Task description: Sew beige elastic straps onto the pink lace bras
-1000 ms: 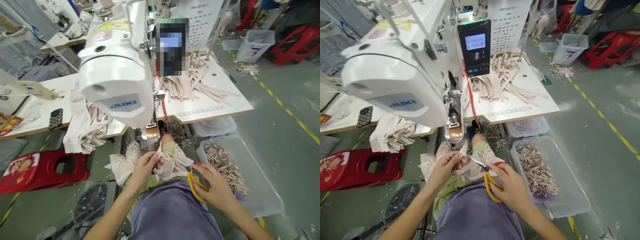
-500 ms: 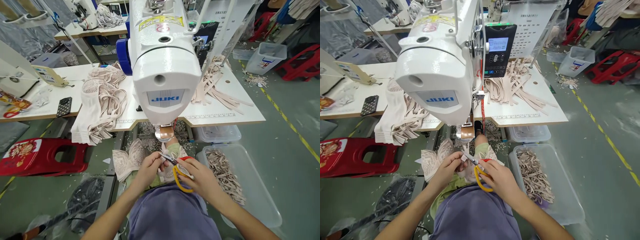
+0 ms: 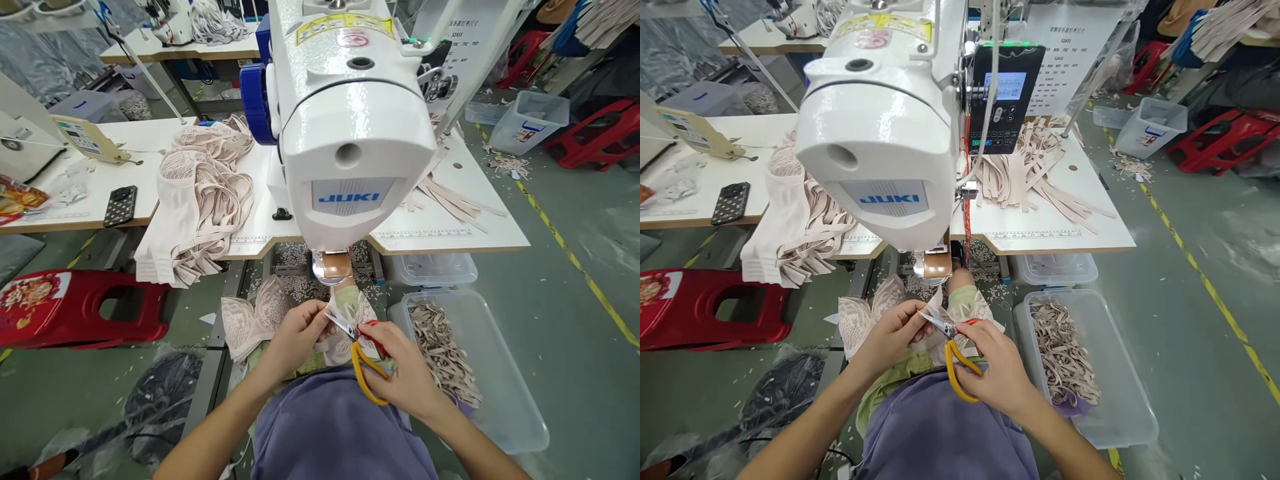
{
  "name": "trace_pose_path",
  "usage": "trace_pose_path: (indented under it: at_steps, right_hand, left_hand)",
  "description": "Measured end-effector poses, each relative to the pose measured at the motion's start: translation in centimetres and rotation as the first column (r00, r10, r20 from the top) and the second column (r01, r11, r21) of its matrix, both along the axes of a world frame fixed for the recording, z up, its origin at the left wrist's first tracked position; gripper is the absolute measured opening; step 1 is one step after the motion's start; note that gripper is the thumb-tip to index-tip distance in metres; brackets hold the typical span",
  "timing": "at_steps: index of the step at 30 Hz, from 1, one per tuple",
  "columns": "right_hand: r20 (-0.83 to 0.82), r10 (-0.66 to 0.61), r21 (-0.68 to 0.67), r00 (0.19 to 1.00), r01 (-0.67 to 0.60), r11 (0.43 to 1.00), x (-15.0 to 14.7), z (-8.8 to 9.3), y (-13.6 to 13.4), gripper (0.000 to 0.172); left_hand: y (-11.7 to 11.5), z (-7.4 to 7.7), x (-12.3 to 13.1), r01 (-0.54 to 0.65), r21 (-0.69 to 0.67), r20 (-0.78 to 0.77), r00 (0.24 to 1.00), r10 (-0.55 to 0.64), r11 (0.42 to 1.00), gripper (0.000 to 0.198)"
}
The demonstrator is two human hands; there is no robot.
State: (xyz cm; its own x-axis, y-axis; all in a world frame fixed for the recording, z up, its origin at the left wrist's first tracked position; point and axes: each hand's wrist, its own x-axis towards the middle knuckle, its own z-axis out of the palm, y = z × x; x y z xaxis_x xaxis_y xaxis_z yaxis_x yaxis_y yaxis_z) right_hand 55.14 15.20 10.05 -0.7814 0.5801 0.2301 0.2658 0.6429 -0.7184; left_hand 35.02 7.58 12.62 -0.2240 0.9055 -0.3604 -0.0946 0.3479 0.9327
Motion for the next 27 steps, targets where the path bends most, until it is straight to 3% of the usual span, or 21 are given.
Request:
trace_pose_path:
  at_steps: [5, 10, 15, 27]
  right_hand:
    - [0.045, 0.012, -0.033, 0.999, -0.011, 0.999, 0.3, -0.7, 0.4, 0.053]
    - [0.045, 0.001, -0.026, 0.999, 0.0, 1.0, 0.8, 0.1, 0.8, 0.058]
    - [0.023, 0.03, -0.016, 0.999, -0.029, 0.999, 0.0, 0.8, 0.8, 0.055]
    - [0.122, 0.069, -0.168, 0.99, -0.048, 0.985, 0.1, -0.1, 1.7, 0.041]
  left_hand:
    - [-0.1, 0.3, -0.3, 0.003, -0.011, -0.025, 1.0, -0.003, 1.0, 0.036]
    - [-0.1, 0.5, -0.6, -0.018, -0.021, -0.015, 1.0, 0.018, 1.0, 0.039]
    - [0.1, 0.5, -0.4, 0.007, -0.026, 0.002, 1.0, -0.007, 1.0, 0.036]
    - [-0.1, 0.1, -0.7, 0.018, -0.044, -0.076, 0.997, -0.021, 0.999, 0.03]
